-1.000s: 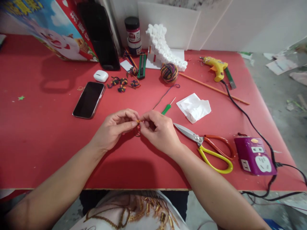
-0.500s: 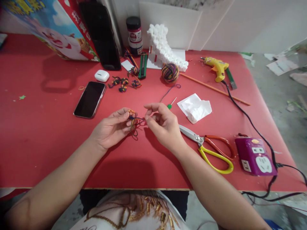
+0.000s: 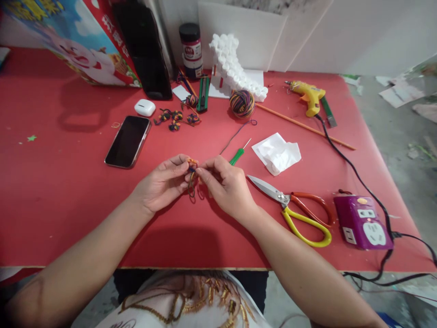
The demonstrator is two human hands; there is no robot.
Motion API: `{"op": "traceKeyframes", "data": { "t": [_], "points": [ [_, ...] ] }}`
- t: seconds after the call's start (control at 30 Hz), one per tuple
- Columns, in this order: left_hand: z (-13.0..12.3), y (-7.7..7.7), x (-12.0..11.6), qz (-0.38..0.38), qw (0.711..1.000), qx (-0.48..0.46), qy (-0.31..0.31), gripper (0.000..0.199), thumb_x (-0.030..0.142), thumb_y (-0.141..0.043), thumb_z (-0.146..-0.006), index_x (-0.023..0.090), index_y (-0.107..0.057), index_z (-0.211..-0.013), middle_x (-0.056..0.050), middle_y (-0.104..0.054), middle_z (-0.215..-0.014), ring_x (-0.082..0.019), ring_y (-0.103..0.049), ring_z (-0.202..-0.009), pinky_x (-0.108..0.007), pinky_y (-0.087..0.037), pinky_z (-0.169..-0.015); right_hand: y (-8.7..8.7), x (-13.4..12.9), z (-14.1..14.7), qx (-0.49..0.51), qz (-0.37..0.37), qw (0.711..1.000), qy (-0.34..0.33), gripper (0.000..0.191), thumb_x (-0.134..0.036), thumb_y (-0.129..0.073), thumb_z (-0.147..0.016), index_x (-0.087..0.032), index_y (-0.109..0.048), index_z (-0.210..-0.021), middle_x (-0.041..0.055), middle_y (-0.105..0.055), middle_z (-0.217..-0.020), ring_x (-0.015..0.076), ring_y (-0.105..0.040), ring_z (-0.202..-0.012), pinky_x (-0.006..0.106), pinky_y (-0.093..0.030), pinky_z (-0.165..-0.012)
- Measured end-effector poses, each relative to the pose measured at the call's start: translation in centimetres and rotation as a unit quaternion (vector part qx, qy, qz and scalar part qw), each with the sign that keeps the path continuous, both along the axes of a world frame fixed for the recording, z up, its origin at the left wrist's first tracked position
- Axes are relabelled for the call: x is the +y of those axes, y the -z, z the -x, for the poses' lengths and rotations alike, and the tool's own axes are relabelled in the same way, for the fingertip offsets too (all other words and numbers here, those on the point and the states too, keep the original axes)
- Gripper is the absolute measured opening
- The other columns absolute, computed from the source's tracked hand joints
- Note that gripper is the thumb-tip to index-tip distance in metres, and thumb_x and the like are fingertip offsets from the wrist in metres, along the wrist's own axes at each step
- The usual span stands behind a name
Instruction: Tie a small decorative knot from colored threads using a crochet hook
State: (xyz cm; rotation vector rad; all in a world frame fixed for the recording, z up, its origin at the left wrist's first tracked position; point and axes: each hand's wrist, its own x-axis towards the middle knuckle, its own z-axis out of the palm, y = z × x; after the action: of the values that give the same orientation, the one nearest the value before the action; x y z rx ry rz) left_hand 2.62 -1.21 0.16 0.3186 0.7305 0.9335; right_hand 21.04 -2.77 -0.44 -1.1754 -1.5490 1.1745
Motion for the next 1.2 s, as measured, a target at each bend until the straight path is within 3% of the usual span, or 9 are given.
{"op": "traceKeyframes", "data": {
  "t": [0.1,0.27,0.47,0.6,0.77,0.93,1.2],
  "points": [
    [-0.05,0.03,0.0,-0.006,1.0,-0.007,-0.004,0.024,0.011,-0.097,-0.067,0.011,-0.077,-0.081,-0.003,-0.074,-0.077,-0.007,-0.062,-0.06,-0.016,-0.048,-0.052,-0.45,0.11,-0.19,-0.026,-0.026,0.999,0.029,0.011,-0.024,-0.067,-0.1,-0.021,-0.066,-0.089,-0.0061,-0.062,-0.062,0.0088,-0.053,-0.047,0.026,-0.042,-0.051],
    [0.2,-0.15,0.06,-0.019,1.0,0.013,-0.007,0.023,0.011,-0.094,-0.068,0.012,-0.076,-0.082,-0.002,-0.074,-0.076,-0.009,-0.063,-0.062,-0.018,-0.048,-0.054,-0.56,0.39,-0.34,-0.008,-0.011,0.999,0.044,0.009,-0.024,-0.068,-0.098,-0.021,-0.068,-0.089,-0.0065,-0.062,-0.06,0.0107,-0.059,-0.049,0.026,-0.045,-0.053],
    [0.19,-0.24,-0.26,-0.072,0.992,0.094,0.047,0.036,0.041,-0.095,-0.074,0.015,-0.072,-0.085,0.0,-0.068,-0.066,-0.01,-0.058,-0.054,-0.022,-0.047,-0.049,-0.7,0.33,-0.36,-0.033,-0.051,0.998,0.031,0.009,-0.02,-0.063,-0.1,-0.021,-0.067,-0.092,-0.0068,-0.059,-0.061,0.01,-0.056,-0.05,0.027,-0.044,-0.056],
    [-0.16,-0.05,-0.36,-0.077,0.989,0.122,0.043,0.04,0.035,-0.1,-0.067,0.016,-0.068,-0.081,0.004,-0.064,-0.062,-0.008,-0.055,-0.05,-0.018,-0.043,-0.044,-0.58,0.3,-0.4,-0.058,-0.079,0.995,0.03,0.01,-0.018,-0.061,-0.102,-0.02,-0.068,-0.095,-0.0055,-0.061,-0.066,0.0106,-0.057,-0.055,0.027,-0.045,-0.059],
    [-0.13,-0.02,-0.07,-0.067,0.994,0.083,0.037,0.04,0.029,-0.102,-0.065,0.013,-0.068,-0.078,0.002,-0.066,-0.059,-0.004,-0.052,-0.045,-0.013,-0.034,-0.039,-0.42,0.15,-0.39,-0.05,-0.068,0.996,0.034,0.01,-0.019,-0.06,-0.104,-0.021,-0.067,-0.098,-0.0052,-0.062,-0.067,0.0104,-0.057,-0.057,0.026,-0.044,-0.058],
    [-0.06,-0.05,0.07,-0.058,0.996,0.065,0.035,0.042,0.02,-0.102,-0.062,0.013,-0.065,-0.081,-0.002,-0.075,-0.068,-0.006,-0.058,-0.045,-0.014,-0.037,-0.038,-0.63,-0.05,-0.4,-0.031,-0.047,0.998,0.018,0.008,-0.022,-0.06,-0.105,-0.021,-0.066,-0.101,-0.0062,-0.063,-0.066,0.0091,-0.054,-0.053,0.025,-0.043,-0.057],
    [-0.14,-0.09,0.13,-0.069,0.995,0.066,0.029,0.041,0.017,-0.101,-0.061,0.014,-0.064,-0.079,-0.002,-0.076,-0.066,-0.005,-0.057,-0.043,-0.013,-0.038,-0.039,-0.93,-0.1,-0.37,-0.018,-0.033,0.999,0.025,0.009,-0.024,-0.059,-0.105,-0.021,-0.063,-0.098,-0.0061,-0.063,-0.065,0.0095,-0.055,-0.053,0.025,-0.044,-0.057]
  ]
}}
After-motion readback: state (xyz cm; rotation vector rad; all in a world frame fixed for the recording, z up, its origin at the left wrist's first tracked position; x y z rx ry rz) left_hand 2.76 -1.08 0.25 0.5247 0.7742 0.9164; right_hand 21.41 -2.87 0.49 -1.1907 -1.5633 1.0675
